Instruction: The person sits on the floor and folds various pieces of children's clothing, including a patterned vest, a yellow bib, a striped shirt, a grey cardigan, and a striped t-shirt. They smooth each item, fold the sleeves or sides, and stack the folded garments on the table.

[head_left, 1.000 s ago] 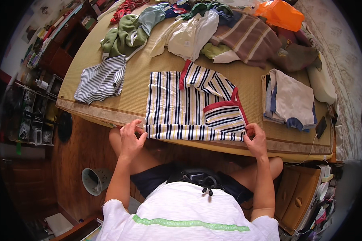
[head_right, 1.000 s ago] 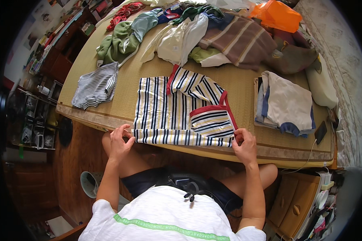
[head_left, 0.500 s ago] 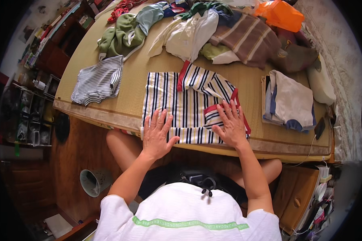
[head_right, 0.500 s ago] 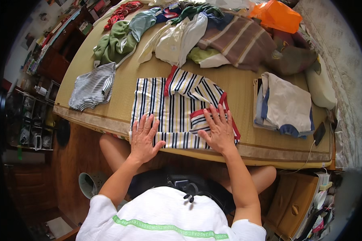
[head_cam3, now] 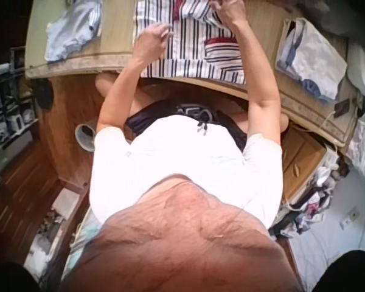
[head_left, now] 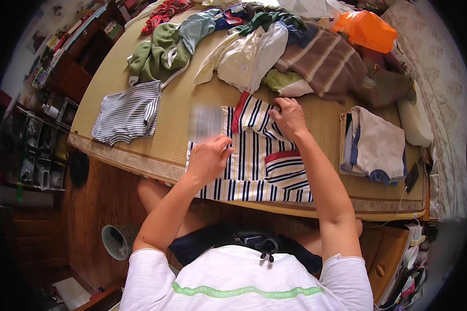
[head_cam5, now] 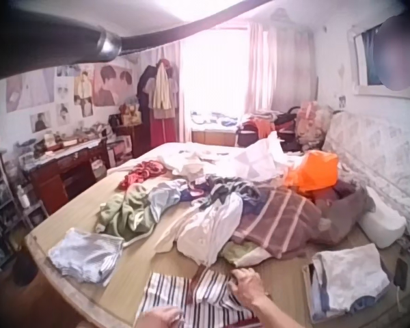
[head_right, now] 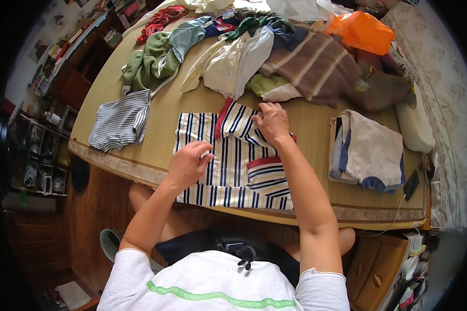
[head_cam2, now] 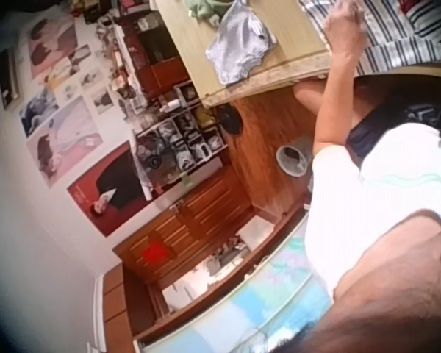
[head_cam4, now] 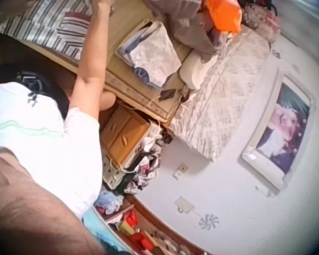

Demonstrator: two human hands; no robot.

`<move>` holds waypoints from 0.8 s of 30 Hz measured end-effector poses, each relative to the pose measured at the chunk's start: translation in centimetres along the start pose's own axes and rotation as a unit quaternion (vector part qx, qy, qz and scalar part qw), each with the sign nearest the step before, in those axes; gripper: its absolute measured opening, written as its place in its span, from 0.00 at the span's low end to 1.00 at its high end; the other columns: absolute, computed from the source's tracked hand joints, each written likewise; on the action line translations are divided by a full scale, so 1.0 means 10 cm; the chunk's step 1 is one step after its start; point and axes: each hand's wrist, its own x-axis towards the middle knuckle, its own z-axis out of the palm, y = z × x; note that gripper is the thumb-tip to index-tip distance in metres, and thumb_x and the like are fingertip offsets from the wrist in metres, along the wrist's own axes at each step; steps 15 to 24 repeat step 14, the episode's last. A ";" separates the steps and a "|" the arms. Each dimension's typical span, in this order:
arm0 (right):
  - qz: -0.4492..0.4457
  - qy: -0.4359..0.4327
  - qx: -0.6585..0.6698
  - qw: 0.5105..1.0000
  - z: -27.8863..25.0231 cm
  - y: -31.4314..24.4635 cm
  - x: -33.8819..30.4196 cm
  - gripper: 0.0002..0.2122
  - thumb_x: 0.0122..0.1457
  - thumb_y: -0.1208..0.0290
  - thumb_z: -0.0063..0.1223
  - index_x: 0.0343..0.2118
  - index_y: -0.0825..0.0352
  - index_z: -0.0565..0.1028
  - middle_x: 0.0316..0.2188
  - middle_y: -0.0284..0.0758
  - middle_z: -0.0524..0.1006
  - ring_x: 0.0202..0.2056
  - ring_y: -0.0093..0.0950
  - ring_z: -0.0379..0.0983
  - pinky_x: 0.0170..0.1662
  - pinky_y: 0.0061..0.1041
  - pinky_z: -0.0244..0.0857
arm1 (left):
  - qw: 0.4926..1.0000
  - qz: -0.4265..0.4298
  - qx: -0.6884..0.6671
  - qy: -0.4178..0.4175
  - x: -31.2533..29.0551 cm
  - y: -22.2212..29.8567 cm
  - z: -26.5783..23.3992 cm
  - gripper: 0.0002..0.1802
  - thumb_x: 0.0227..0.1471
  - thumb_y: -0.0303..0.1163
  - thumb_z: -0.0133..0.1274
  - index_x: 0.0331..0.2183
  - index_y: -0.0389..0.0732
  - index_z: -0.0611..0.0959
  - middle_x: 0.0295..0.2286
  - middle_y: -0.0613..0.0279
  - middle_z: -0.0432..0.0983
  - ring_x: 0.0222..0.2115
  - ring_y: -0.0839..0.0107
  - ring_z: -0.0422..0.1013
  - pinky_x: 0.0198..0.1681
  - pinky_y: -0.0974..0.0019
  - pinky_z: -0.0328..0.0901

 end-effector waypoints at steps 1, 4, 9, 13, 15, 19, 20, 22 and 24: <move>-0.023 0.010 -0.026 0.999 0.07 -0.01 0.04 0.12 0.52 0.67 0.63 0.38 0.64 0.82 0.37 0.37 0.81 0.47 0.39 0.74 0.53 0.38 0.65 | 0.999 0.015 0.014 0.028 0.14 -0.20 0.09 0.17 0.55 0.33 0.60 0.46 0.39 0.82 0.46 0.53 0.79 0.47 0.52 0.74 0.51 0.55 0.69; 0.007 -0.068 -0.014 0.998 0.03 0.08 0.14 0.10 0.51 0.70 0.63 0.36 0.64 0.82 0.37 0.38 0.80 0.47 0.39 0.73 0.52 0.38 0.64 | 0.986 -0.003 0.119 0.116 0.65 -0.49 0.09 0.18 0.54 0.31 0.60 0.47 0.41 0.81 0.48 0.55 0.79 0.52 0.54 0.71 0.57 0.56 0.65; 0.116 0.074 0.214 0.967 -0.36 0.31 0.21 0.05 0.56 0.77 0.59 0.35 0.69 0.79 0.35 0.36 0.81 0.37 0.32 0.79 0.41 0.28 0.71 | 0.986 0.019 0.152 0.065 1.08 -0.91 -0.01 0.16 0.49 0.29 0.64 0.41 0.41 0.81 0.37 0.61 0.78 0.46 0.57 0.71 0.54 0.54 0.63; 0.211 0.012 0.259 0.942 -0.44 0.64 0.14 0.04 0.59 0.77 0.58 0.37 0.68 0.78 0.37 0.35 0.82 0.34 0.29 0.80 0.41 0.25 0.72 | 0.998 0.029 0.050 0.012 1.14 -1.09 -0.04 0.15 0.46 0.30 0.66 0.37 0.41 0.80 0.29 0.64 0.74 0.41 0.61 0.70 0.49 0.51 0.62; 0.227 0.008 0.287 0.931 -0.37 0.83 0.07 0.05 0.59 0.77 0.58 0.38 0.67 0.79 0.38 0.36 0.82 0.35 0.31 0.80 0.45 0.27 0.73 | 0.999 0.018 0.036 0.001 1.17 -0.97 -0.07 0.14 0.47 0.30 0.66 0.37 0.44 0.81 0.31 0.63 0.76 0.43 0.62 0.70 0.53 0.52 0.60; 0.227 0.008 0.287 0.931 -0.37 0.83 0.07 0.05 0.59 0.77 0.58 0.38 0.67 0.79 0.38 0.36 0.82 0.35 0.31 0.80 0.45 0.27 0.73 | 0.999 0.018 0.036 0.001 1.17 -0.97 -0.07 0.14 0.47 0.30 0.66 0.37 0.44 0.81 0.31 0.63 0.76 0.43 0.62 0.70 0.53 0.52 0.60; 0.227 0.008 0.287 0.931 -0.37 0.83 0.07 0.05 0.59 0.77 0.58 0.38 0.67 0.79 0.38 0.36 0.82 0.35 0.31 0.80 0.45 0.27 0.73 | 0.999 0.018 0.036 0.001 1.17 -0.97 -0.07 0.14 0.47 0.30 0.66 0.37 0.44 0.81 0.31 0.63 0.76 0.43 0.62 0.70 0.53 0.52 0.60; 0.227 0.008 0.287 0.931 -0.37 0.83 0.07 0.05 0.59 0.77 0.58 0.38 0.67 0.79 0.38 0.36 0.82 0.35 0.31 0.80 0.45 0.27 0.73 | 0.999 0.018 0.036 0.001 1.17 -0.97 -0.07 0.14 0.47 0.30 0.66 0.37 0.44 0.81 0.31 0.63 0.76 0.43 0.62 0.70 0.53 0.52 0.60; 0.227 0.008 0.287 0.931 -0.37 0.83 0.07 0.05 0.59 0.77 0.58 0.38 0.67 0.79 0.38 0.36 0.82 0.35 0.31 0.80 0.45 0.27 0.73 | 0.999 0.018 0.036 0.001 1.17 -0.97 -0.07 0.14 0.47 0.30 0.66 0.37 0.44 0.81 0.31 0.63 0.76 0.43 0.62 0.70 0.53 0.52 0.60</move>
